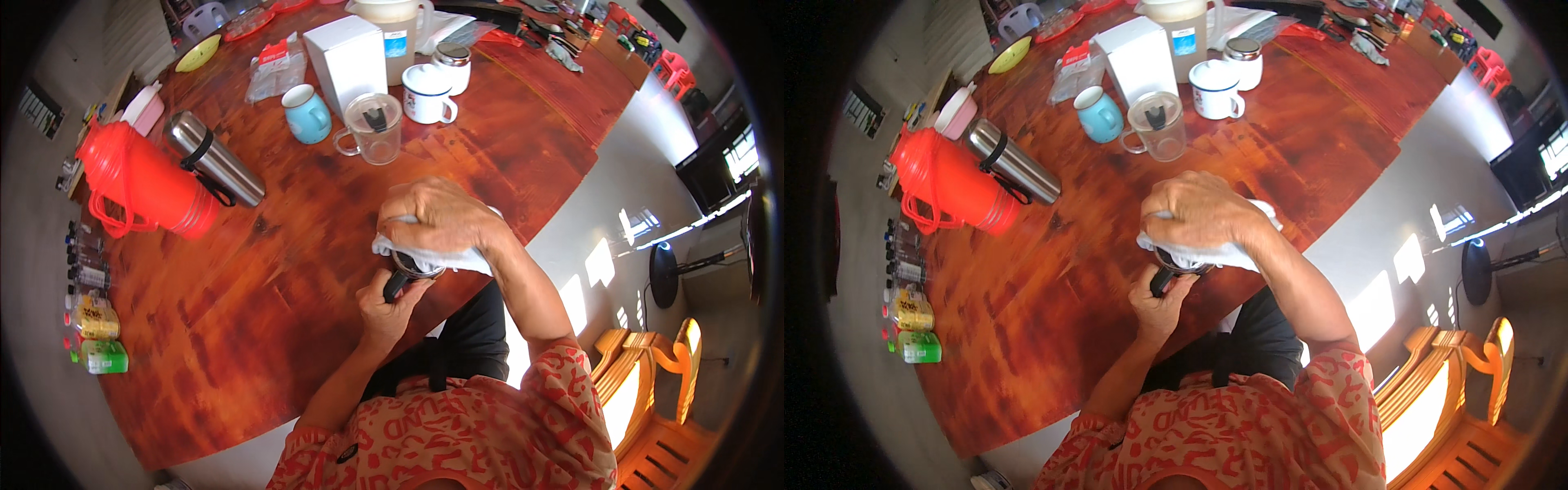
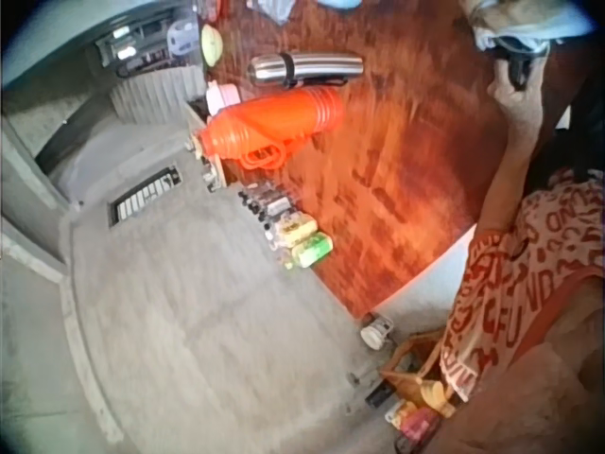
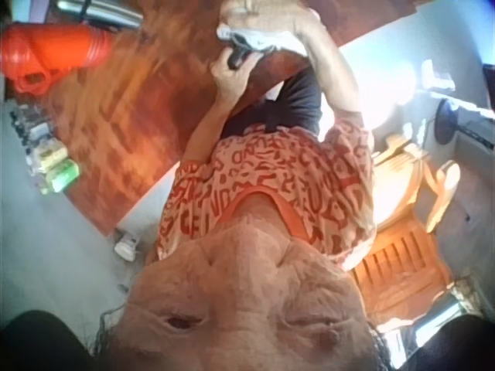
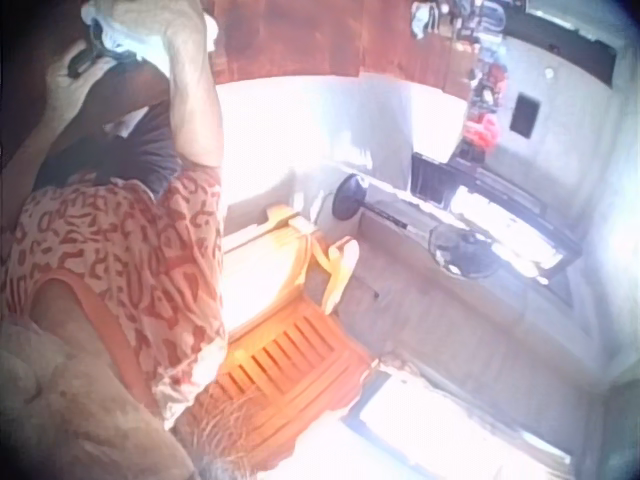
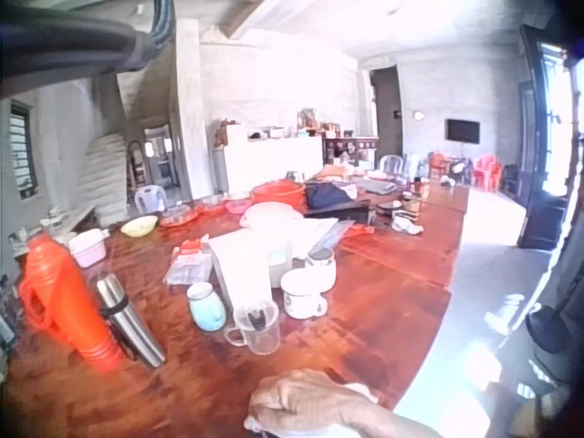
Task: The person wipes a stainless steel thermos, a black coffee pot, and a clear plastic lid with a white cloth. They handle each item individually, rotating them to clean different sides before placing them back on the wooden table.
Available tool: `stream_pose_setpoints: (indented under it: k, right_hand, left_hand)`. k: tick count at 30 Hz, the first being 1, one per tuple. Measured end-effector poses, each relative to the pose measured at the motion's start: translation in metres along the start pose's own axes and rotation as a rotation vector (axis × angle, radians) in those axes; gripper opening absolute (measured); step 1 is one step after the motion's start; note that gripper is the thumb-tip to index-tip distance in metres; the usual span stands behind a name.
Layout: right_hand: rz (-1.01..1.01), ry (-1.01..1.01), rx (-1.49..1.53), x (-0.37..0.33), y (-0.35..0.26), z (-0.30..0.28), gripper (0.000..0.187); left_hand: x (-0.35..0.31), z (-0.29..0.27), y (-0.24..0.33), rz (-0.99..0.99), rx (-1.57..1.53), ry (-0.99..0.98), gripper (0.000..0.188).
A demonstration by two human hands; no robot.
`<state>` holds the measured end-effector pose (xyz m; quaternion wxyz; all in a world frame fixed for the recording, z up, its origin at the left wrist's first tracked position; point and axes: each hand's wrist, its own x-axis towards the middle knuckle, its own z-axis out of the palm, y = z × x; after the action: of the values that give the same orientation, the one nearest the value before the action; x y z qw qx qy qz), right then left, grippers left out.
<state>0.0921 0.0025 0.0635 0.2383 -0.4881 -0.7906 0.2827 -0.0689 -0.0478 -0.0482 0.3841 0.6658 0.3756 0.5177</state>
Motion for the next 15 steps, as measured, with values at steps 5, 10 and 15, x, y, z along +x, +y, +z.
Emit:
stream_pose_setpoints:
  k: [5, 10, 15]
  right_hand:
    - [0.166, 0.078, 0.524, -0.01, 0.009, 0.004, 0.025]
    - [-0.077, 0.603, 0.361, -0.039, 0.012, 0.043, 0.021]
    - [-0.203, 0.811, -0.287, -0.062, -0.022, 0.063, 0.03]
  left_hand:
    - [0.003, 0.001, 0.003, -0.004, -0.011, 0.006, 0.021]
    - [0.002, -0.001, 0.005, -0.02, -0.002, -0.001, 0.017]
    - [0.002, -0.001, 0.0, 0.066, 0.107, 0.046, 0.02]
